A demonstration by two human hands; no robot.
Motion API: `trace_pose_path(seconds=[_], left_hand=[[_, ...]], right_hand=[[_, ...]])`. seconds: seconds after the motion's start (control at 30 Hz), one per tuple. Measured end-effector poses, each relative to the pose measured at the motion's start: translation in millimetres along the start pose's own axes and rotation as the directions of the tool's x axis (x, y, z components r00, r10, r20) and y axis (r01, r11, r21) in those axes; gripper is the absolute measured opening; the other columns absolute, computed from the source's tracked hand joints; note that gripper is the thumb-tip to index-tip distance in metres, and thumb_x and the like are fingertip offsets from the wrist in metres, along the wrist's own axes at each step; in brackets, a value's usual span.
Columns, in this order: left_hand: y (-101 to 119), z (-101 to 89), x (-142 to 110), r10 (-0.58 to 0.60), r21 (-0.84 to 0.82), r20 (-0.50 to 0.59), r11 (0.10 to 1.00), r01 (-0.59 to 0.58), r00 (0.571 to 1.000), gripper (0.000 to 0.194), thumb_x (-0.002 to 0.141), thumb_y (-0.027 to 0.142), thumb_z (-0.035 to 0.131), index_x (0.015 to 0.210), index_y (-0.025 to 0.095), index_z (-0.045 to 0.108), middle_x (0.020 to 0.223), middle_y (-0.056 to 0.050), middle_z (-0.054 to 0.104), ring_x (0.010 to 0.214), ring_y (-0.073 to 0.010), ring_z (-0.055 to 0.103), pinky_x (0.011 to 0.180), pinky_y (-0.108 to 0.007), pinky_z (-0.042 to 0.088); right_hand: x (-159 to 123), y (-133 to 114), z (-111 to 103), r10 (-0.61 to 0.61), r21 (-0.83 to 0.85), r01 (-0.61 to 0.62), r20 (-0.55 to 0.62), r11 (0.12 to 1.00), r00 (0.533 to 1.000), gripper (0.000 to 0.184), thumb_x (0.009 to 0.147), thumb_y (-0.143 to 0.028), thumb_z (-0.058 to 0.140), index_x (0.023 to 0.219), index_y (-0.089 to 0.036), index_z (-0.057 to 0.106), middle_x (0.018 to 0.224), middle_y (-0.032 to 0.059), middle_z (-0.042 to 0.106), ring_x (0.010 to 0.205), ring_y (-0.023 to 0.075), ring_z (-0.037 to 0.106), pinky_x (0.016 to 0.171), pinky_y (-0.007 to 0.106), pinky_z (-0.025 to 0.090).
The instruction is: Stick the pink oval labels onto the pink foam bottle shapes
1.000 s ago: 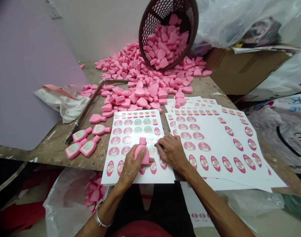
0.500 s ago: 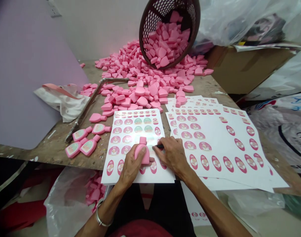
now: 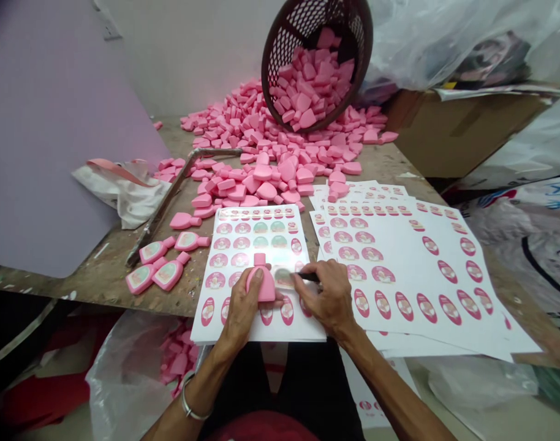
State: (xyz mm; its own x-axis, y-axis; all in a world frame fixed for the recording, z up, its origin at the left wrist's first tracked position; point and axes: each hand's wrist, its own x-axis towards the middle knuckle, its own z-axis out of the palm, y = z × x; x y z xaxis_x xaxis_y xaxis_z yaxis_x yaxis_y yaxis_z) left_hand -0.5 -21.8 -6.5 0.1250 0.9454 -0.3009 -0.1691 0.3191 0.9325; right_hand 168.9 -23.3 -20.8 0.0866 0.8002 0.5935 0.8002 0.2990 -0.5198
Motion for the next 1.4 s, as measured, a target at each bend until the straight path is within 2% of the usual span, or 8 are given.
trace_pose_path(seconds=[0.1, 0.17, 0.27, 0.37, 0.5, 0.67, 0.9, 1.4], left_hand=[[-2.0, -1.5, -2.3, 0.009, -0.072, -0.026, 0.997, -0.011, 1.000, 0.048, 0.085, 0.056, 0.051, 0.107, 0.015, 0.057, 0.073, -0.005, 0.066, 0.061, -0.0185, 0.068, 0.057, -0.028, 0.055], [-4.1, -1.5, -3.8, 0.002, -0.167, -0.053, 0.986, -0.011, 0.999, 0.053, 0.081, 0.060, 0.054, 0.107, 0.013, 0.059, 0.078, -0.008, 0.068, 0.067, -0.0201, 0.068, 0.056, -0.027, 0.055], [-3.4, 0.3, -6.6, -0.045, -0.293, -0.085, 0.956, 0.019, 0.995, 0.059, 0.079, 0.064, 0.053, 0.107, 0.012, 0.061, 0.079, -0.009, 0.070, 0.069, -0.0206, 0.068, 0.054, -0.026, 0.053], [3.2, 2.6, -9.7, -0.069, -0.365, -0.024, 0.929, 0.056, 0.997, 0.061, 0.083, 0.066, 0.045, 0.104, 0.012, 0.063, 0.074, -0.007, 0.069, 0.061, -0.0184, 0.067, 0.051, -0.025, 0.052], [11.8, 2.5, -12.0, -0.087, -0.412, 0.069, 0.905, 0.108, 0.994, 0.060, 0.088, 0.064, 0.037, 0.102, 0.012, 0.063, 0.070, -0.006, 0.069, 0.054, -0.0167, 0.065, 0.050, -0.024, 0.050], [11.5, -0.6, -11.6, -0.098, -0.411, 0.097, 0.902, 0.130, 0.990, 0.060, 0.090, 0.063, 0.032, 0.106, 0.013, 0.061, 0.070, -0.006, 0.068, 0.055, -0.0167, 0.066, 0.048, -0.023, 0.047], [13.0, -0.7, -12.9, -0.089, -0.407, 0.068, 0.907, 0.110, 0.994, 0.056, 0.091, 0.061, 0.032, 0.105, 0.014, 0.060, 0.073, -0.005, 0.068, 0.059, -0.0162, 0.065, 0.048, -0.021, 0.046], [13.7, -1.9, -13.5, -0.112, -0.381, 0.070, 0.916, 0.130, 0.991, 0.060, 0.088, 0.065, 0.033, 0.107, 0.015, 0.060, 0.071, -0.004, 0.067, 0.057, -0.0159, 0.065, 0.050, -0.023, 0.047]], right_hand=[[5.3, -10.1, -9.9, 0.318, 0.144, -0.312, -0.025, 0.939, 0.948, 0.018, 0.080, -0.037, 0.065, 0.078, -0.020, 0.059, 0.073, 0.0009, 0.062, 0.065, 0.0152, 0.056, 0.062, 0.030, 0.045], [7.4, -21.4, -14.9, 0.378, 0.200, -0.378, 0.039, 0.904, 0.925, 0.019, 0.079, -0.039, 0.065, 0.081, -0.021, 0.063, 0.076, 0.0009, 0.064, 0.066, 0.0150, 0.058, 0.062, 0.029, 0.047], [6.2, -39.1, -16.2, 0.289, 0.242, -0.310, 0.116, 0.920, 0.950, 0.019, 0.081, -0.037, 0.064, 0.092, -0.022, 0.068, 0.084, 0.0021, 0.068, 0.071, 0.0155, 0.061, 0.065, 0.029, 0.048], [3.2, -49.7, -11.4, 0.166, 0.237, -0.191, 0.123, 0.953, 0.978, 0.016, 0.084, -0.032, 0.062, 0.094, -0.022, 0.070, 0.080, 0.0020, 0.067, 0.070, 0.0150, 0.058, 0.066, 0.030, 0.047], [2.5, -52.1, -4.6, 0.059, 0.179, -0.079, 0.113, 0.981, 0.992, 0.014, 0.085, -0.030, 0.062, 0.094, -0.021, 0.069, 0.076, 0.0024, 0.065, 0.069, 0.0157, 0.055, 0.067, 0.032, 0.045], [2.2, -50.9, -2.0, -0.027, 0.106, 0.016, 0.105, 0.994, 0.994, 0.014, 0.084, -0.028, 0.063, 0.095, -0.021, 0.068, 0.077, 0.0028, 0.065, 0.070, 0.0167, 0.055, 0.069, 0.033, 0.042], [2.1, -52.2, -0.3, -0.073, 0.067, 0.067, 0.096, 0.995, 0.993, 0.013, 0.084, -0.027, 0.064, 0.093, -0.019, 0.068, 0.073, 0.0027, 0.064, 0.069, 0.0170, 0.053, 0.068, 0.033, 0.039], [1.5, -50.7, -1.3, -0.054, 0.079, 0.045, 0.118, 0.996, 0.992, 0.014, 0.085, -0.030, 0.062, 0.093, -0.020, 0.068, 0.075, 0.0025, 0.065, 0.069, 0.0168, 0.054, 0.068, 0.033, 0.040]])
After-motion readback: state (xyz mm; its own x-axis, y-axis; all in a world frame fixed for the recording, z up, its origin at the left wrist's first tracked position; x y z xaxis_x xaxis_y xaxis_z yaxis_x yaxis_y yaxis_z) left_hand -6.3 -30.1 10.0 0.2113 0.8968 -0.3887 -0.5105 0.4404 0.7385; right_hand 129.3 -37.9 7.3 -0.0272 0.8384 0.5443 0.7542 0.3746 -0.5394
